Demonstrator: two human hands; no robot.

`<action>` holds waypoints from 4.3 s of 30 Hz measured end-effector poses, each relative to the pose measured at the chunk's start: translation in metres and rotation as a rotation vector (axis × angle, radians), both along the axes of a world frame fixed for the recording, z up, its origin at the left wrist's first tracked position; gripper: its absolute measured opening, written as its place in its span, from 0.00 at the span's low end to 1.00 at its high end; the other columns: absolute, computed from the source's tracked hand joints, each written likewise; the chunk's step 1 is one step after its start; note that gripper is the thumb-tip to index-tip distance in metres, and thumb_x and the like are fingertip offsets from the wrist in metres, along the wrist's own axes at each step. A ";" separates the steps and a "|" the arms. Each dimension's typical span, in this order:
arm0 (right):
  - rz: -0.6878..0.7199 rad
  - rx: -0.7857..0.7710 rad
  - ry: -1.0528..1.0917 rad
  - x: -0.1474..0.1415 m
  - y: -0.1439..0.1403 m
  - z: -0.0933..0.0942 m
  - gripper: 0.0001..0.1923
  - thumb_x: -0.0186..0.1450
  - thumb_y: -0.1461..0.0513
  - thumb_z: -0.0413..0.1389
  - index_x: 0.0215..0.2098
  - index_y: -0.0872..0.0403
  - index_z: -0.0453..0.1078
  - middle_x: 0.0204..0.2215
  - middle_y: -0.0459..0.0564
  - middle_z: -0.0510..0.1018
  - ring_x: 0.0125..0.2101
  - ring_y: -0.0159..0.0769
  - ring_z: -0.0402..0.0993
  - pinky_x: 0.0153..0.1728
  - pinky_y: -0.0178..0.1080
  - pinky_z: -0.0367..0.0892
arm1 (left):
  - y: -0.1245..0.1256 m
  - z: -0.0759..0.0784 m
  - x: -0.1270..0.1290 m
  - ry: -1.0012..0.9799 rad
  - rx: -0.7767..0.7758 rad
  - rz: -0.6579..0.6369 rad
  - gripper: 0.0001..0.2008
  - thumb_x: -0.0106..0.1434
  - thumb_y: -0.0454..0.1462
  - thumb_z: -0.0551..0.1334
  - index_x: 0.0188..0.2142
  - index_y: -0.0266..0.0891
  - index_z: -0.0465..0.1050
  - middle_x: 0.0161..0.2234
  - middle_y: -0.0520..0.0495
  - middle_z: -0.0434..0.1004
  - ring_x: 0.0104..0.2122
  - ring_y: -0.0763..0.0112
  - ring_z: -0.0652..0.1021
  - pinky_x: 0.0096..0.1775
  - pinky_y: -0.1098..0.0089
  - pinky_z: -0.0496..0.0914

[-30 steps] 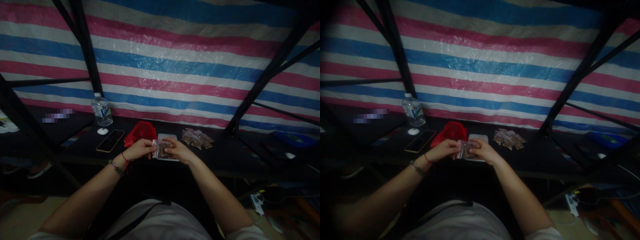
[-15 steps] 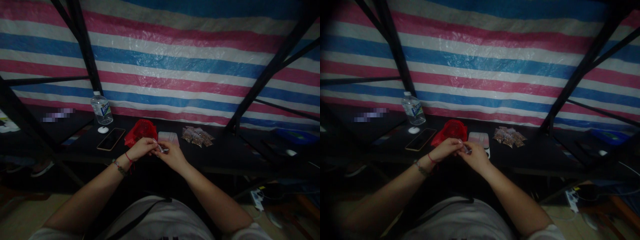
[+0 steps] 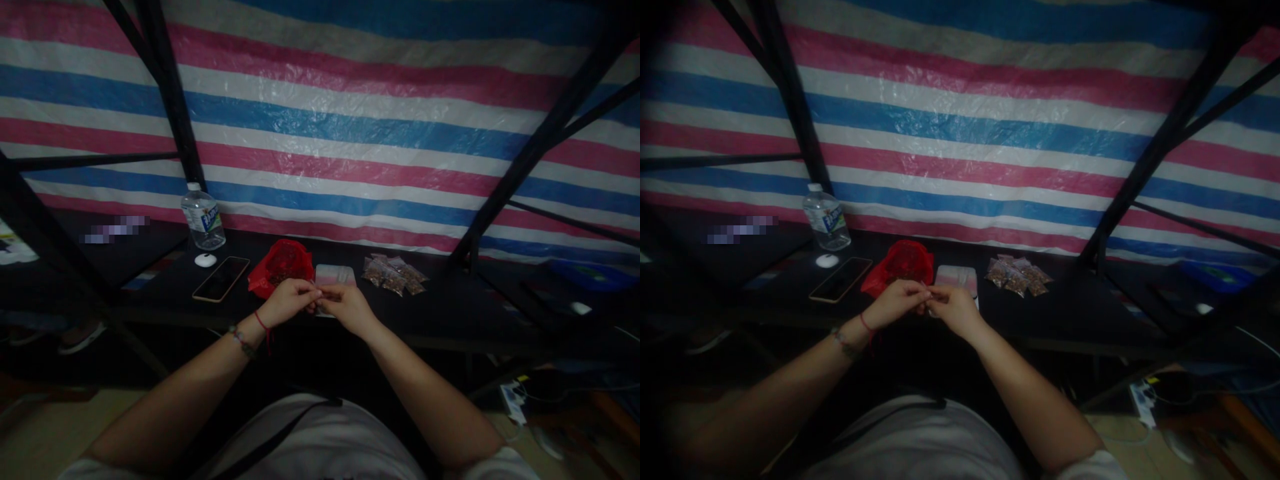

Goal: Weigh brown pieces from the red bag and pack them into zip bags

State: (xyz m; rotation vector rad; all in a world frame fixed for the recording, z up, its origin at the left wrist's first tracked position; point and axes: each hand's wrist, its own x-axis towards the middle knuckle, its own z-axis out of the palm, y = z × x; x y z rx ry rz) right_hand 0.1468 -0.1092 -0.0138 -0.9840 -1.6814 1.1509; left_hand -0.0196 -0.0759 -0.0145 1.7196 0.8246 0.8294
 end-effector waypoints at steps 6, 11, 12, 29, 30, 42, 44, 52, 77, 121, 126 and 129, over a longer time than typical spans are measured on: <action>0.028 -0.226 0.097 0.009 0.002 0.003 0.14 0.54 0.55 0.61 0.37 0.52 0.77 0.28 0.47 0.79 0.28 0.32 0.74 0.27 0.33 0.66 | -0.003 0.007 -0.001 0.038 -0.006 -0.006 0.14 0.56 0.44 0.63 0.26 0.34 0.74 0.20 0.50 0.73 0.20 0.75 0.73 0.24 0.75 0.67; -0.037 -0.095 -0.080 0.012 0.003 0.000 0.13 0.57 0.54 0.58 0.28 0.56 0.76 0.20 0.45 0.74 0.20 0.28 0.65 0.23 0.31 0.59 | -0.005 0.007 -0.003 0.088 0.010 -0.103 0.13 0.56 0.43 0.61 0.25 0.34 0.73 0.20 0.50 0.73 0.20 0.75 0.73 0.25 0.75 0.66; -0.060 0.002 -0.182 0.011 0.003 0.001 0.11 0.57 0.56 0.57 0.26 0.56 0.74 0.19 0.44 0.73 0.19 0.28 0.64 0.22 0.31 0.56 | -0.006 0.006 -0.003 0.110 0.033 -0.110 0.13 0.57 0.42 0.61 0.24 0.34 0.73 0.20 0.50 0.72 0.20 0.75 0.73 0.25 0.75 0.66; -0.266 0.169 0.130 0.000 0.006 -0.003 0.05 0.56 0.59 0.57 0.29 0.52 0.71 0.37 0.47 0.74 0.40 0.35 0.70 0.39 0.34 0.64 | -0.007 0.025 -0.015 0.158 0.599 0.237 0.10 0.53 0.31 0.55 0.17 0.37 0.64 0.30 0.47 0.74 0.30 0.71 0.73 0.35 0.72 0.65; -0.263 0.072 0.252 -0.001 0.007 -0.005 0.10 0.56 0.58 0.59 0.36 0.50 0.71 0.43 0.47 0.73 0.44 0.36 0.69 0.41 0.36 0.65 | -0.006 0.025 -0.016 0.139 0.596 0.241 0.10 0.54 0.31 0.55 0.17 0.37 0.63 0.30 0.47 0.74 0.31 0.71 0.73 0.35 0.71 0.66; -0.045 -0.521 0.767 -0.007 0.028 -0.025 0.15 0.54 0.63 0.63 0.38 0.53 0.67 0.29 0.47 0.79 0.27 0.31 0.78 0.25 0.29 0.71 | 0.018 0.031 -0.049 0.346 0.802 0.345 0.08 0.57 0.34 0.56 0.23 0.38 0.66 0.28 0.48 0.72 0.30 0.70 0.72 0.38 0.69 0.66; -0.089 -0.510 0.804 -0.007 0.036 -0.025 0.14 0.54 0.65 0.64 0.37 0.54 0.67 0.29 0.47 0.79 0.27 0.31 0.78 0.27 0.30 0.73 | 0.027 0.032 -0.060 0.446 0.841 0.429 0.08 0.58 0.36 0.56 0.25 0.38 0.68 0.31 0.46 0.73 0.34 0.67 0.73 0.43 0.66 0.66; -0.264 -0.220 0.590 -0.022 0.087 -0.029 0.06 0.57 0.64 0.59 0.34 0.53 0.69 0.31 0.45 0.78 0.31 0.31 0.77 0.34 0.35 0.73 | 0.044 0.017 -0.082 0.844 0.579 0.455 0.16 0.57 0.45 0.58 0.40 0.40 0.75 0.47 0.40 0.73 0.50 0.56 0.71 0.51 0.61 0.64; -0.391 0.605 -0.681 -0.066 0.126 0.002 0.17 0.61 0.60 0.55 0.47 0.56 0.72 0.43 0.55 0.76 0.44 0.39 0.70 0.48 0.39 0.63 | 0.048 0.020 -0.087 0.832 0.624 0.494 0.20 0.54 0.31 0.54 0.45 0.37 0.75 0.42 0.40 0.78 0.42 0.60 0.77 0.46 0.68 0.69; -0.226 0.430 -0.123 -0.039 0.079 -0.001 0.08 0.57 0.60 0.60 0.34 0.54 0.76 0.33 0.49 0.78 0.37 0.36 0.74 0.42 0.37 0.66 | 0.024 0.026 -0.054 0.370 0.769 0.482 0.16 0.61 0.42 0.58 0.45 0.38 0.72 0.43 0.44 0.77 0.44 0.64 0.75 0.49 0.64 0.67; -0.194 0.445 -0.098 -0.035 0.077 -0.002 0.05 0.58 0.61 0.59 0.31 0.52 0.76 0.31 0.47 0.78 0.36 0.34 0.74 0.41 0.36 0.67 | 0.027 0.024 -0.055 0.342 0.698 0.444 0.11 0.61 0.42 0.58 0.36 0.39 0.74 0.38 0.46 0.77 0.40 0.66 0.75 0.46 0.66 0.68; -0.258 0.406 -0.057 -0.032 0.077 -0.003 0.05 0.58 0.60 0.58 0.29 0.52 0.76 0.29 0.47 0.79 0.34 0.35 0.74 0.38 0.36 0.67 | 0.028 0.024 -0.055 0.332 0.625 0.470 0.10 0.60 0.42 0.58 0.34 0.38 0.74 0.35 0.47 0.77 0.36 0.67 0.76 0.43 0.66 0.69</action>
